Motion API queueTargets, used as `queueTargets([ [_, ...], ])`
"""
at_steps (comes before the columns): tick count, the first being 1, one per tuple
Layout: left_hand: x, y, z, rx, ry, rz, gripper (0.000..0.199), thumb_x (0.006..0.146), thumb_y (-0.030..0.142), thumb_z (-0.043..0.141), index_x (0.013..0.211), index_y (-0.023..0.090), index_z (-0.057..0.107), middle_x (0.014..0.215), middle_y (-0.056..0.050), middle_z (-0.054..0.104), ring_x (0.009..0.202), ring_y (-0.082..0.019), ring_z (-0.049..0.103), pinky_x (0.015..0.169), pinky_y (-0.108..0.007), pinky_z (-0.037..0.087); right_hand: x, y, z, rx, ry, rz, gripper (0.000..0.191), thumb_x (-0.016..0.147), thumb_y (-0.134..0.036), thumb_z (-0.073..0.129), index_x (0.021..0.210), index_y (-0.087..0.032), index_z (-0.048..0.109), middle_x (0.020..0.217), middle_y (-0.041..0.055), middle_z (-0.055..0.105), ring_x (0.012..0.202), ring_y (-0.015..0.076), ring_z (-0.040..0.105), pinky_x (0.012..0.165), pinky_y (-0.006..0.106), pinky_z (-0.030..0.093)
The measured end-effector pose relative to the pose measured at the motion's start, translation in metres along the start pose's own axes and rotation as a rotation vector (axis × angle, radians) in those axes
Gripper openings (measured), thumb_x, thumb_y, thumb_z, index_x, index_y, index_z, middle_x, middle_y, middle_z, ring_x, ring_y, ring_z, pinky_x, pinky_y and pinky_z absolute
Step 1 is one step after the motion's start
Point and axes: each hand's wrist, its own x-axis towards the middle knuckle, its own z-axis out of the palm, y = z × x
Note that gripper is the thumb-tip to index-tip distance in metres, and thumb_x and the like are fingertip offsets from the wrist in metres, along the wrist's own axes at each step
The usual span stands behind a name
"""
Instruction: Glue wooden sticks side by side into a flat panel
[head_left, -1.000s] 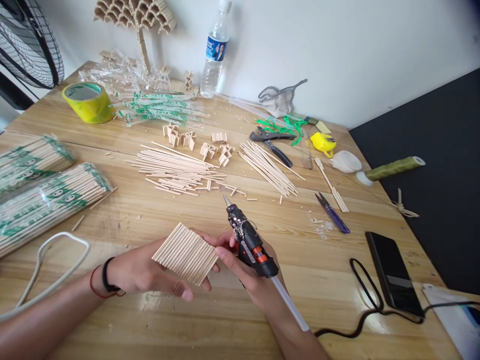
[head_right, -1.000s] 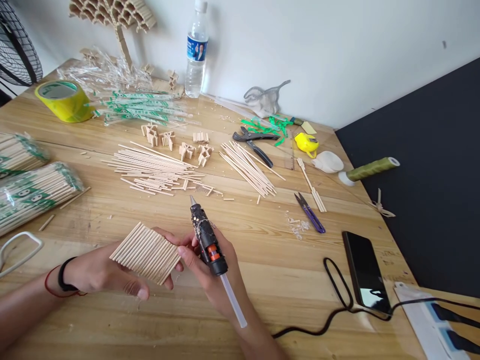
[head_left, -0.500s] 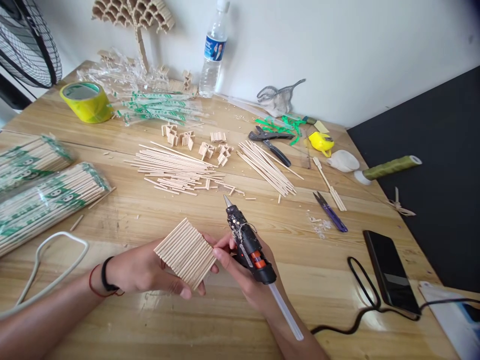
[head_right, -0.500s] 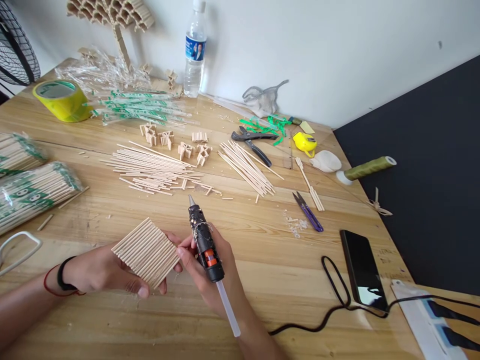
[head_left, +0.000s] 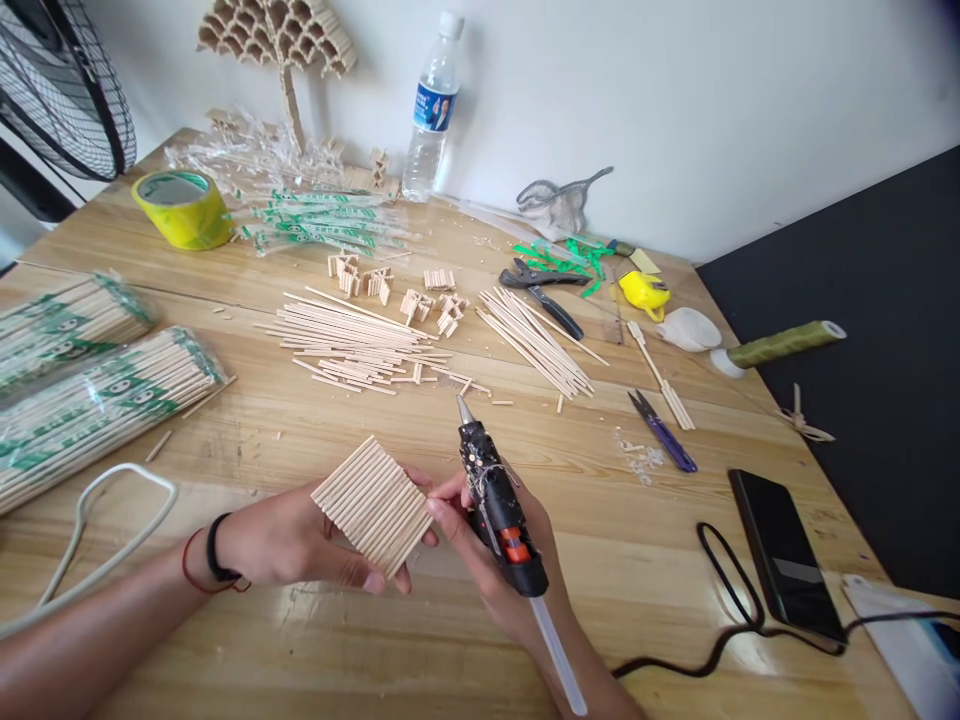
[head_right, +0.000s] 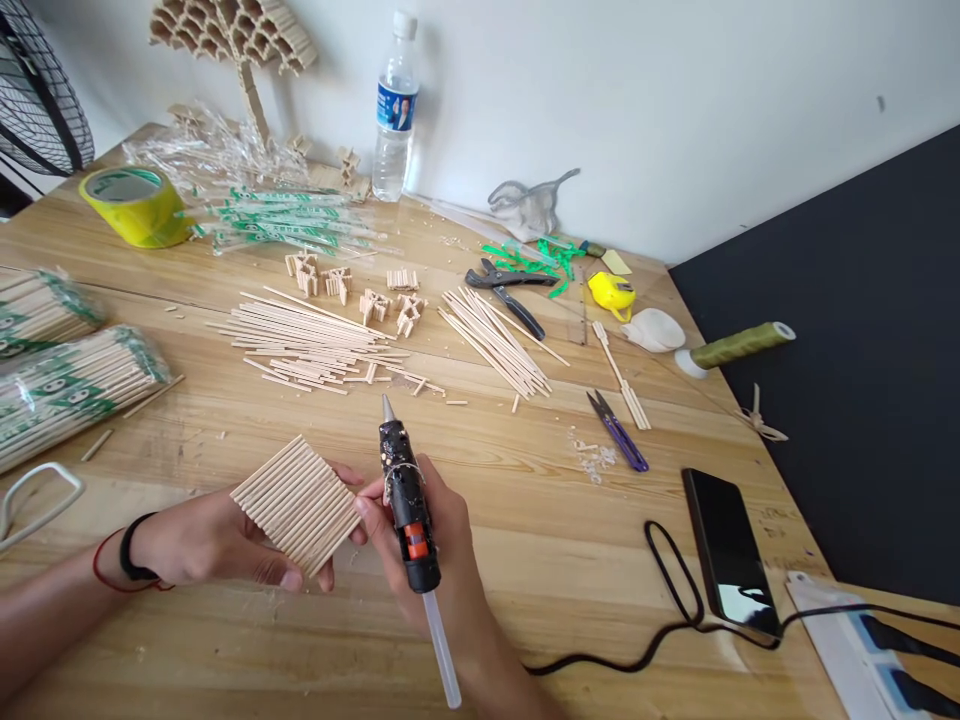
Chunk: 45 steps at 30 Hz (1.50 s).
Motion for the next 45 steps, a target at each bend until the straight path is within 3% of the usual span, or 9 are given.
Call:
queueTargets([
  [6,-0.001,0.005,0.001,0.048,-0.011,-0.008,0.063,0.092,0.012,0.078,0.148,0.032,0.057,0.111,-0.001,0.075,0.102,-0.020,0.077,0.085,-0.027,0.057,-0.001,-0.002,-0.003,-0.111,-0.009,-0.106,0.016,0.096,-0.018,0.072,0.093,-0.026,0.059,0.080,-0.0048,0.069,0.062,0.0114,0.063,0.061,0.022,0.050],
  [17,-0.001,0.001,-0.003,-0.001,-0.058,0.039,0.060,0.095,0.013,0.079,0.145,0.037,0.057,0.133,-0.003,0.070,0.105,-0.017,0.077,0.091,-0.028,0.059,-0.001,-0.007,-0.002,-0.098,-0.084,-0.048,0.006,0.104,-0.022,0.061,0.099,-0.025,0.059,0.083,-0.0016,0.063,0.066,0.0144,0.060,0.062,0.025,0.051],
  [21,-0.003,-0.001,-0.004,-0.011,-0.085,0.041,0.057,0.095,0.014,0.079,0.143,0.032,0.057,0.131,-0.006,0.071,0.104,-0.019,0.077,0.089,-0.028,0.061,-0.002,-0.007,-0.001,0.104,-0.140,0.041,0.013,0.106,-0.032,0.061,0.096,-0.026,0.056,0.084,-0.0003,0.063,0.070,0.0170,0.063,0.067,0.029,0.052],
  [25,-0.003,0.000,-0.005,-0.010,-0.094,0.010,0.054,0.092,0.018,0.082,0.140,0.027,0.060,0.126,-0.009,0.073,0.102,-0.020,0.076,0.083,-0.027,0.062,-0.003,0.001,-0.002,0.352,-0.198,0.192,0.031,0.103,-0.050,0.067,0.091,-0.027,0.049,0.085,-0.0024,0.055,0.068,0.0152,0.050,0.065,0.030,0.047],
  [30,-0.004,-0.002,-0.006,-0.011,-0.102,-0.001,0.056,0.091,0.022,0.085,0.141,0.027,0.060,0.125,-0.009,0.074,0.103,-0.020,0.076,0.088,-0.030,0.061,-0.004,0.008,-0.003,0.462,-0.292,0.300,0.035,0.102,-0.055,0.067,0.092,-0.027,0.049,0.083,-0.0031,0.048,0.067,0.0154,0.044,0.063,0.031,0.042],
  [34,-0.005,-0.008,-0.007,-0.085,-0.087,0.037,0.063,0.090,0.021,0.086,0.142,0.028,0.052,0.121,-0.008,0.075,0.103,-0.023,0.077,0.087,-0.033,0.061,0.006,0.001,-0.008,0.633,-0.146,0.338,0.043,0.089,-0.048,0.084,0.089,-0.027,0.047,0.081,-0.0043,0.049,0.062,0.0122,0.039,0.055,0.026,0.037],
  [39,-0.005,-0.014,-0.008,-0.126,-0.040,0.035,0.068,0.090,0.019,0.087,0.145,0.027,0.048,0.120,-0.005,0.075,0.102,-0.022,0.078,0.089,-0.033,0.060,0.017,-0.004,-0.019,0.570,0.113,0.236,0.042,0.086,-0.044,0.089,0.084,-0.026,0.051,0.070,-0.0070,0.046,0.056,0.0111,0.038,0.050,0.023,0.037],
  [41,-0.004,-0.016,-0.007,-0.139,-0.027,0.047,0.072,0.088,0.021,0.089,0.147,0.028,0.047,0.120,-0.005,0.075,0.101,-0.022,0.078,0.089,-0.035,0.060,0.016,-0.002,-0.020,0.478,0.121,0.239,0.037,0.089,-0.047,0.087,0.087,-0.026,0.056,0.071,-0.0052,0.054,0.056,0.0114,0.043,0.050,0.024,0.040],
  [45,0.000,-0.018,-0.008,-0.144,0.012,0.135,0.078,0.086,0.030,0.093,0.148,0.030,0.045,0.114,-0.005,0.076,0.095,-0.023,0.078,0.088,-0.036,0.060,0.010,0.002,-0.018,0.212,0.008,0.234,0.036,0.099,-0.058,0.071,0.094,-0.022,0.070,0.079,0.0022,0.067,0.063,0.0154,0.056,0.057,0.029,0.047],
])
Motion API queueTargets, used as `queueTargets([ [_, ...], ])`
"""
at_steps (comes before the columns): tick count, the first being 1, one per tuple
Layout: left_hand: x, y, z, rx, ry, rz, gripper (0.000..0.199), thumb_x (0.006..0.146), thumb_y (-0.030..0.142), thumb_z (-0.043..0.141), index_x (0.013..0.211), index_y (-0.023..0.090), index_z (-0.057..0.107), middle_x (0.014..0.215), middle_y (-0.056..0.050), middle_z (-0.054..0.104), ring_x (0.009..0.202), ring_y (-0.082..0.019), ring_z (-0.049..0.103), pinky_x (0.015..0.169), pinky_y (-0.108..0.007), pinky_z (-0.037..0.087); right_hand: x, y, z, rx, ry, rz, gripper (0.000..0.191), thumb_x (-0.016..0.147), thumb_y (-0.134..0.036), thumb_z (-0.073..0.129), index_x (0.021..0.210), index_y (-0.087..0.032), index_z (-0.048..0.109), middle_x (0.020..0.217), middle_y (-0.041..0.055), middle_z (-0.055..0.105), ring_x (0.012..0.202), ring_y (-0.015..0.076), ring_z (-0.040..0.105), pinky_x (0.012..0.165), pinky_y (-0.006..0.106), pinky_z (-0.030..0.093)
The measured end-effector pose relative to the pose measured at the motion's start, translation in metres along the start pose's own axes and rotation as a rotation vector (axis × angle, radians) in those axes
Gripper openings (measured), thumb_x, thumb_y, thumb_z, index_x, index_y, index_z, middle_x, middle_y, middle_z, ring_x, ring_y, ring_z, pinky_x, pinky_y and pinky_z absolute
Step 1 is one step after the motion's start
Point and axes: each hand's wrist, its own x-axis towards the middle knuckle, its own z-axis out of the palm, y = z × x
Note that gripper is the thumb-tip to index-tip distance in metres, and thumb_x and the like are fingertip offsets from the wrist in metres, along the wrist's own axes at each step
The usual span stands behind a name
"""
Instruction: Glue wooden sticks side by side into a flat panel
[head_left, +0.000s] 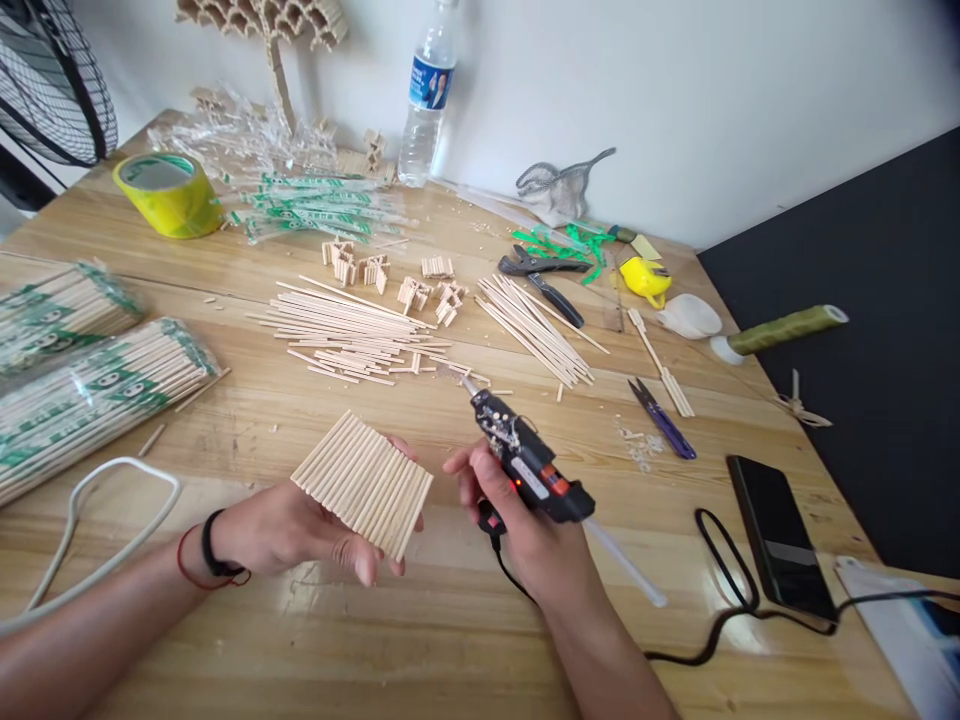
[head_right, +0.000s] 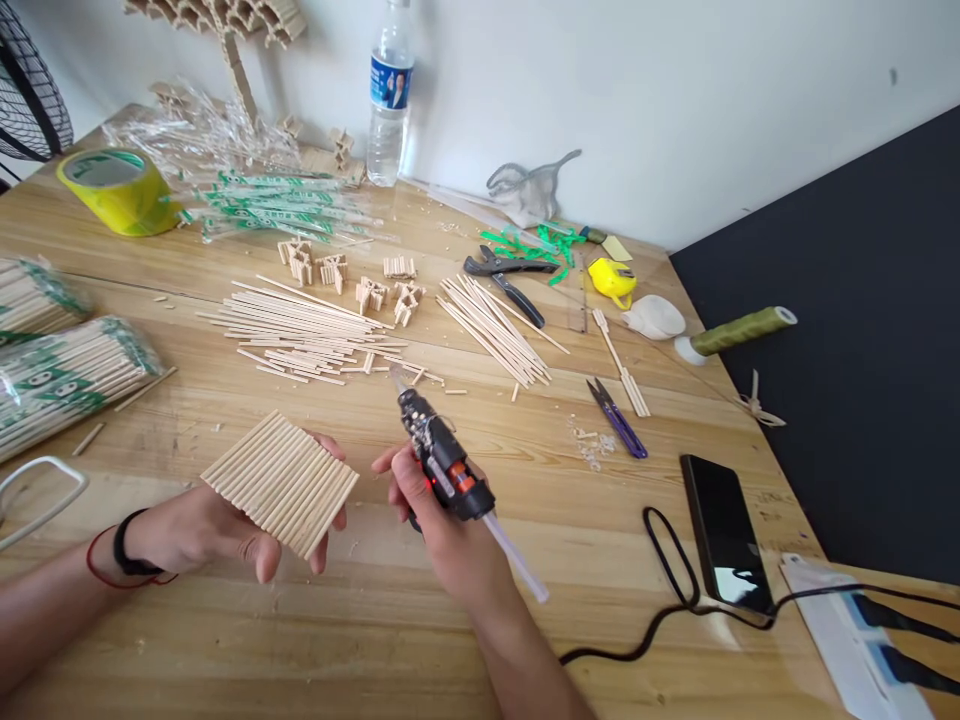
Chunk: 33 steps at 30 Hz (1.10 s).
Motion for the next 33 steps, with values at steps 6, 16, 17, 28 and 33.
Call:
queueTargets([
  [6,0.005,0.003,-0.002,0.088,0.129,0.166,0.079,0.082,0.044,0.095,0.145,0.031,0.049,0.105,-0.003,0.076,0.090,-0.021,0.075,0.089,-0.037,0.056,-0.005,-0.008,0.006,-0.047,-0.082,-0.011,0.039,0.098,-0.060,0.071,0.089,-0.022,0.069,0.073,-0.0006,0.059,0.059,0.0150,0.051,0.056,0.030,0.045],
  [16,0.005,0.005,-0.001,0.107,0.100,0.187,0.080,0.089,0.045,0.089,0.153,0.036,0.042,0.110,-0.003,0.075,0.092,-0.020,0.073,0.082,-0.032,0.053,-0.004,0.003,0.000,0.015,-0.224,-0.073,0.044,0.098,-0.063,0.070,0.082,-0.021,0.067,0.091,0.0042,0.065,0.064,0.0147,0.056,0.057,0.030,0.046],
  [17,0.005,0.004,-0.002,0.113,0.095,0.203,0.077,0.091,0.047,0.086,0.153,0.035,0.042,0.108,-0.003,0.074,0.092,-0.020,0.072,0.081,-0.031,0.052,-0.003,0.003,0.000,0.010,-0.227,-0.080,0.043,0.098,-0.062,0.069,0.083,-0.022,0.068,0.088,0.0035,0.064,0.063,0.0144,0.055,0.057,0.030,0.046],
  [28,0.002,0.016,0.003,0.107,0.037,0.049,0.075,0.085,0.052,0.089,0.143,0.025,0.051,0.113,-0.006,0.073,0.098,-0.023,0.071,0.084,-0.031,0.051,-0.007,-0.001,0.000,-0.018,-0.177,-0.090,0.050,0.097,-0.066,0.068,0.073,-0.023,0.059,0.078,0.0021,0.057,0.062,0.0164,0.050,0.057,0.032,0.043],
  [33,0.001,0.018,0.005,0.147,0.006,-0.012,0.072,0.078,0.048,0.095,0.136,0.023,0.058,0.125,-0.009,0.069,0.114,-0.032,0.072,0.094,-0.040,0.056,-0.005,0.004,-0.003,-0.020,-0.249,-0.121,0.041,0.101,-0.060,0.067,0.082,-0.023,0.064,0.082,0.0011,0.057,0.064,0.0160,0.052,0.058,0.031,0.042],
])
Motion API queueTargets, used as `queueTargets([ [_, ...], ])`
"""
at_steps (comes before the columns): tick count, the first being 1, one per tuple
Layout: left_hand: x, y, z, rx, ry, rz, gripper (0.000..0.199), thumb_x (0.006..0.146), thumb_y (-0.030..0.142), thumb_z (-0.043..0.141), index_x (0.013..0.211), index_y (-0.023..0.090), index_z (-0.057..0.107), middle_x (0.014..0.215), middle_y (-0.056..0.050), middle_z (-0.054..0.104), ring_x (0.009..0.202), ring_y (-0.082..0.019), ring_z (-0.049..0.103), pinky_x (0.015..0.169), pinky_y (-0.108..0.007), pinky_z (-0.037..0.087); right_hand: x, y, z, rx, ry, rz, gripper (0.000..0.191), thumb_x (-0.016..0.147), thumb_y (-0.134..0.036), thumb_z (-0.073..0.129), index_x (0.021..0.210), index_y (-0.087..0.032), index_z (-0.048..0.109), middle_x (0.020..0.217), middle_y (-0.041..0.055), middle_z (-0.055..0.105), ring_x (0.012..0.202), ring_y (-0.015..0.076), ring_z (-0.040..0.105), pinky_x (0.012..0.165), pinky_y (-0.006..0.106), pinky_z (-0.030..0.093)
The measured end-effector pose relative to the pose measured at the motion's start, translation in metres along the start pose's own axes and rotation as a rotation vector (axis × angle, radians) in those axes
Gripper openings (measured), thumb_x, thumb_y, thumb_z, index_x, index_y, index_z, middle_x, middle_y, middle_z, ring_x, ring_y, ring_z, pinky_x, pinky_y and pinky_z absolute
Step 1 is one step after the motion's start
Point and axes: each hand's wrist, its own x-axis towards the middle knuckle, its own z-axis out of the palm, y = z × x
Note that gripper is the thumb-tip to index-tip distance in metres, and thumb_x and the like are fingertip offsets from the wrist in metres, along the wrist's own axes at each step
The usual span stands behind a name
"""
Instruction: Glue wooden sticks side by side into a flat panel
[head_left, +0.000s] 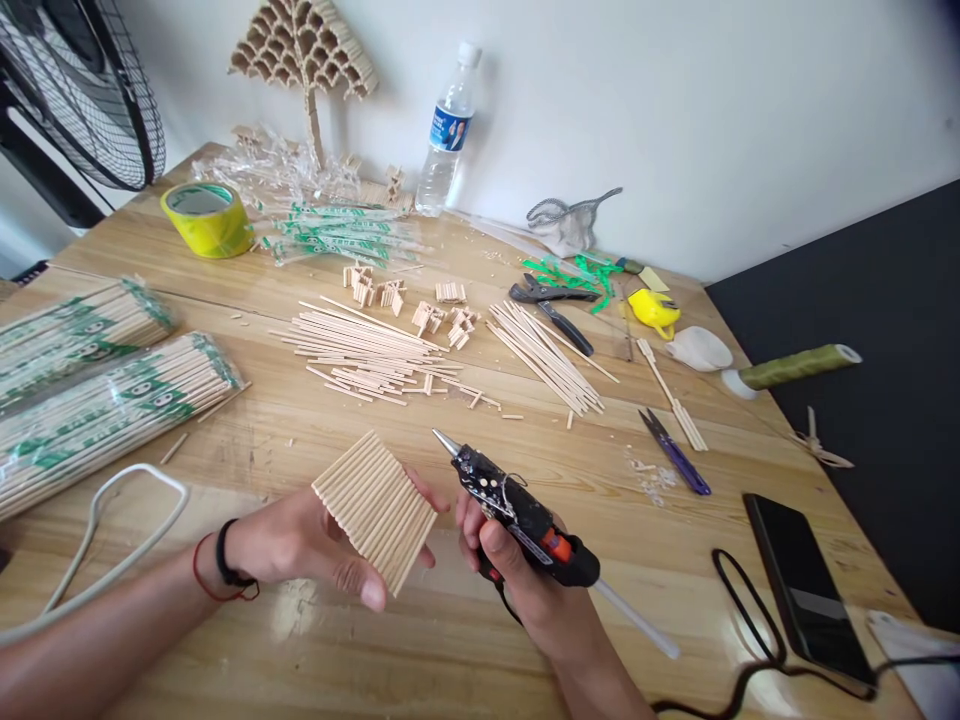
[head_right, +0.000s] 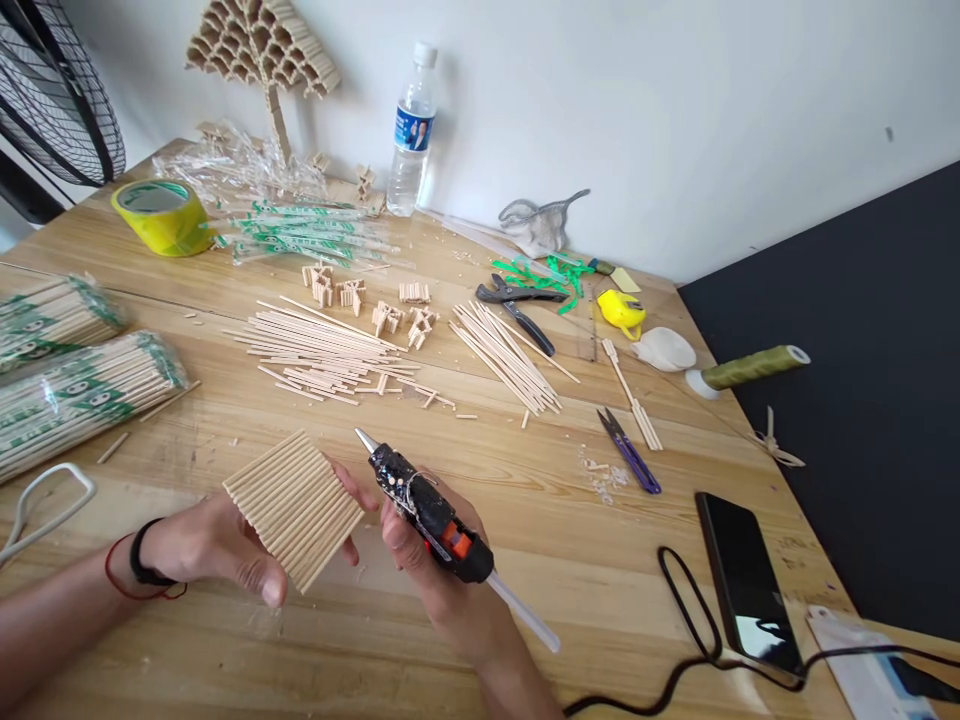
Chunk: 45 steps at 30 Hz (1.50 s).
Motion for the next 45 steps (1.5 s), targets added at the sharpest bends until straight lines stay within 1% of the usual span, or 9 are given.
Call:
queueTargets([
  [3,-0.001,-0.004,-0.002,0.014,-0.021,-0.011,0.070,0.077,0.047,0.095,0.132,0.021,0.060,0.114,-0.007,0.071,0.101,-0.026,0.071,0.084,-0.034,0.056,0.001,0.003,-0.001,0.047,-0.015,0.022,0.039,0.097,-0.061,0.072,0.088,-0.024,0.067,0.088,0.0017,0.058,0.064,0.0154,0.054,0.059,0.032,0.041],
  [6,-0.002,-0.002,-0.004,0.090,0.055,0.078,0.072,0.082,0.054,0.089,0.139,0.022,0.057,0.113,-0.004,0.066,0.092,-0.019,0.064,0.082,-0.030,0.052,0.002,0.005,0.001,0.223,-0.018,0.027,0.042,0.092,-0.063,0.077,0.085,-0.023,0.067,0.085,0.0009,0.056,0.064,0.0159,0.054,0.059,0.033,0.041],
  [10,-0.002,0.010,-0.004,0.435,0.249,0.186,0.069,0.090,0.045,0.083,0.148,0.024,0.053,0.128,-0.008,0.059,0.112,-0.025,0.059,0.096,-0.035,0.050,-0.001,0.006,0.001,0.366,-0.010,-0.027,0.029,0.095,-0.052,0.078,0.087,-0.025,0.070,0.078,-0.0002,0.054,0.063,0.0161,0.052,0.057,0.032,0.041],
  [14,0.001,0.012,-0.006,0.646,0.387,0.219,0.061,0.093,0.028,0.076,0.149,0.028,0.051,0.124,-0.007,0.055,0.103,-0.022,0.060,0.090,-0.034,0.054,-0.005,0.002,-0.001,0.215,0.062,-0.017,0.032,0.095,-0.052,0.077,0.083,-0.024,0.068,0.076,0.0018,0.057,0.070,0.0200,0.053,0.065,0.036,0.044],
  [17,0.003,0.006,-0.011,0.670,0.448,0.297,0.064,0.089,0.010,0.069,0.146,0.033,0.051,0.135,-0.007,0.050,0.117,-0.023,0.060,0.102,-0.036,0.053,-0.004,-0.003,-0.002,0.035,0.086,-0.032,0.036,0.095,-0.052,0.077,0.079,-0.022,0.066,0.083,0.0038,0.059,0.077,0.0220,0.054,0.069,0.037,0.044],
  [22,0.002,0.003,-0.016,0.724,0.425,0.323,0.070,0.084,0.001,0.064,0.146,0.032,0.050,0.133,-0.007,0.055,0.124,-0.028,0.061,0.112,-0.045,0.047,0.002,-0.009,-0.004,-0.106,-0.086,-0.095,0.030,0.099,-0.043,0.072,0.079,-0.022,0.062,0.081,0.0013,0.054,0.073,0.0198,0.051,0.066,0.034,0.039],
  [27,0.001,0.007,-0.013,0.742,0.385,0.357,0.065,0.087,0.005,0.065,0.146,0.028,0.049,0.133,-0.010,0.060,0.121,-0.031,0.062,0.111,-0.050,0.047,0.003,-0.012,0.000,-0.120,-0.142,-0.101,0.037,0.099,-0.049,0.069,0.075,-0.023,0.057,0.073,-0.0008,0.049,0.068,0.0192,0.047,0.065,0.034,0.035],
  [33,0.002,0.006,-0.015,0.761,0.351,0.388,0.066,0.087,0.006,0.063,0.147,0.029,0.049,0.134,-0.010,0.059,0.120,-0.030,0.063,0.110,-0.051,0.047,-0.002,-0.010,0.004,-0.188,-0.019,-0.096,0.040,0.093,-0.060,0.072,0.075,-0.025,0.066,0.067,0.0035,0.059,0.062,0.0225,0.054,0.059,0.036,0.044],
  [45,0.002,0.009,-0.012,0.775,0.344,0.401,0.065,0.083,0.002,0.061,0.143,0.027,0.052,0.134,-0.008,0.058,0.123,-0.028,0.058,0.108,-0.046,0.046,-0.012,-0.001,-0.003,-0.262,0.027,-0.126,0.024,0.090,-0.047,0.081,0.077,-0.027,0.076,0.069,0.0046,0.070,0.064,0.0261,0.067,0.063,0.038,0.056],
])
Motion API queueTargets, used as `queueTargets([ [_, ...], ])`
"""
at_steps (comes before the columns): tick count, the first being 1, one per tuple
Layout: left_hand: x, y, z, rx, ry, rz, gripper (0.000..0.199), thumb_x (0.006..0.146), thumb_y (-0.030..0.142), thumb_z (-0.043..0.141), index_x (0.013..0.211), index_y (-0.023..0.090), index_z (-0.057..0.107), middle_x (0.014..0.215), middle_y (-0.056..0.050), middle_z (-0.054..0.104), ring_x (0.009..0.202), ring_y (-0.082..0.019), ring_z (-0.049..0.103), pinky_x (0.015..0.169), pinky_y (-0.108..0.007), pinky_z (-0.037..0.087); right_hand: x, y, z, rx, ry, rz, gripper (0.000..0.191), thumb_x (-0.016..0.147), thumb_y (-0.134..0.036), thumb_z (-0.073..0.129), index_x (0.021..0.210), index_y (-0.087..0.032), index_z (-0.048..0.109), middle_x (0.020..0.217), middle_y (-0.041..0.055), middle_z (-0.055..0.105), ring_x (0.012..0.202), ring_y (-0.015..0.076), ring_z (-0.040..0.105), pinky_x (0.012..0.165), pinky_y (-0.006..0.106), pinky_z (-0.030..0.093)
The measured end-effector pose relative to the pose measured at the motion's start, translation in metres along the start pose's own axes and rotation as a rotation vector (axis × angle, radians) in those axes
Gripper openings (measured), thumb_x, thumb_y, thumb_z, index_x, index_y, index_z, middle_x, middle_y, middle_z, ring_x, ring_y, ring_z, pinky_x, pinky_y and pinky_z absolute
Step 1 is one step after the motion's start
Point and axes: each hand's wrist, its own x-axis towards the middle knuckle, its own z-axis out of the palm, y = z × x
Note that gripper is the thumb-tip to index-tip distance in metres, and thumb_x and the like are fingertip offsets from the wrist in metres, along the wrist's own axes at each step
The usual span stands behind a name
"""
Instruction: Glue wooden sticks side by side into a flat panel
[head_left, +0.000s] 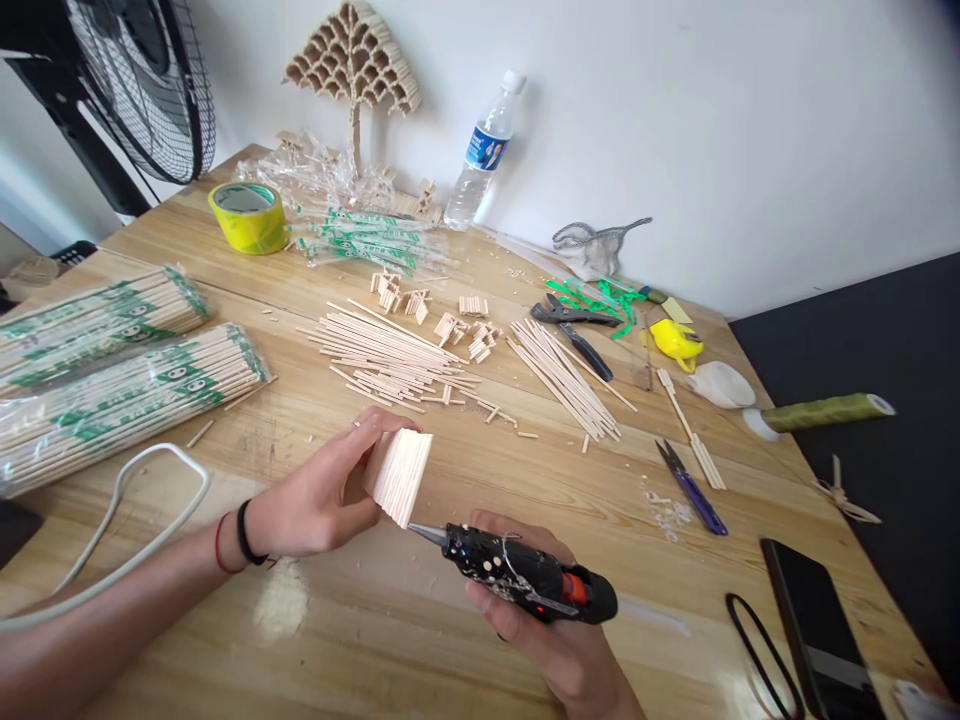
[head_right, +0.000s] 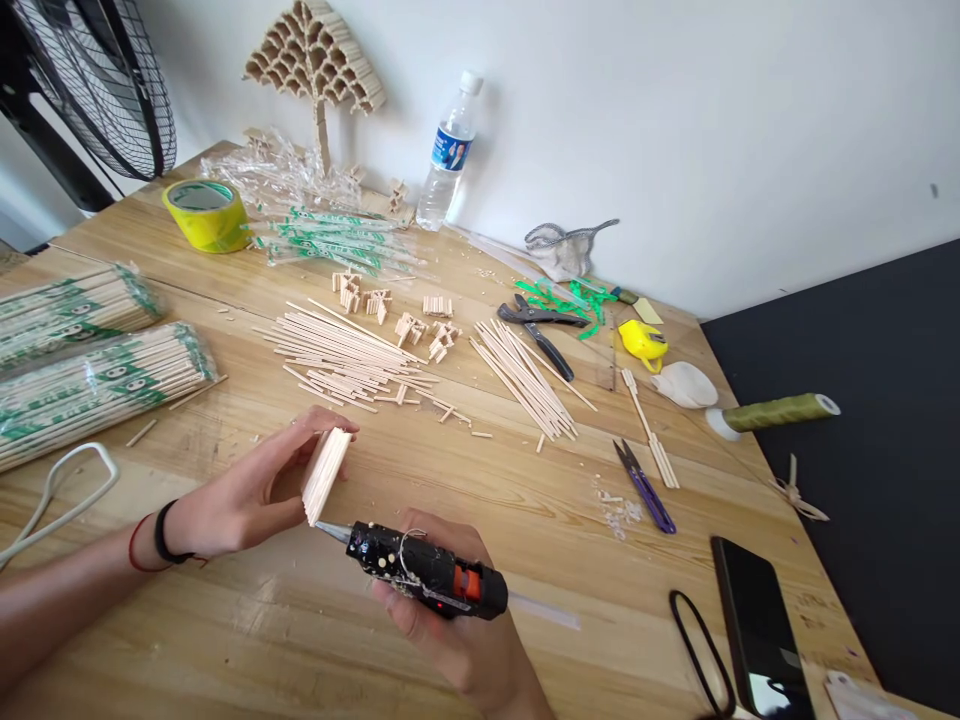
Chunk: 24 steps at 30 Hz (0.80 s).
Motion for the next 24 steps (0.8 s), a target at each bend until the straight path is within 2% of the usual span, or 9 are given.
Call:
queueTargets([
  [4,0.0008,0.0017,-0.0001,0.007,-0.006,-0.005,0.064,0.082,0.002,0.060,0.142,0.026,0.051,0.133,-0.008,0.059,0.123,-0.028,0.058,0.107,-0.044,0.045,0.0004,-0.0004,-0.0001,0.006,-0.031,0.006,0.029,0.092,-0.050,0.077,0.076,-0.026,0.075,0.068,0.0049,0.070,0.065,0.0259,0.068,0.063,0.037,0.056],
  [10,0.0011,0.0004,0.0001,-0.011,-0.009,-0.018,0.064,0.081,0.003,0.060,0.141,0.026,0.052,0.133,-0.007,0.058,0.121,-0.027,0.059,0.107,-0.044,0.046,0.0022,-0.0026,0.0001,-0.027,-0.031,-0.007,0.032,0.092,-0.051,0.076,0.072,-0.026,0.072,0.062,0.0031,0.066,0.057,0.0227,0.062,0.058,0.035,0.054],
  [18,0.0002,-0.0010,0.0007,-0.023,-0.004,-0.038,0.064,0.080,0.004,0.063,0.139,0.025,0.053,0.131,-0.009,0.060,0.120,-0.028,0.060,0.107,-0.046,0.048,0.0022,-0.0046,0.0016,-0.038,-0.009,0.001,0.033,0.091,-0.052,0.077,0.071,-0.026,0.071,0.062,0.0030,0.063,0.057,0.0227,0.060,0.058,0.036,0.054],
  [24,0.0000,-0.0003,0.0008,-0.027,-0.005,-0.038,0.063,0.081,0.004,0.064,0.139,0.024,0.053,0.131,-0.010,0.060,0.121,-0.029,0.059,0.109,-0.048,0.047,0.0019,-0.0063,0.0000,-0.040,-0.040,0.024,0.033,0.090,-0.053,0.076,0.070,-0.028,0.072,0.060,0.0035,0.060,0.058,0.0245,0.060,0.057,0.037,0.052],
])
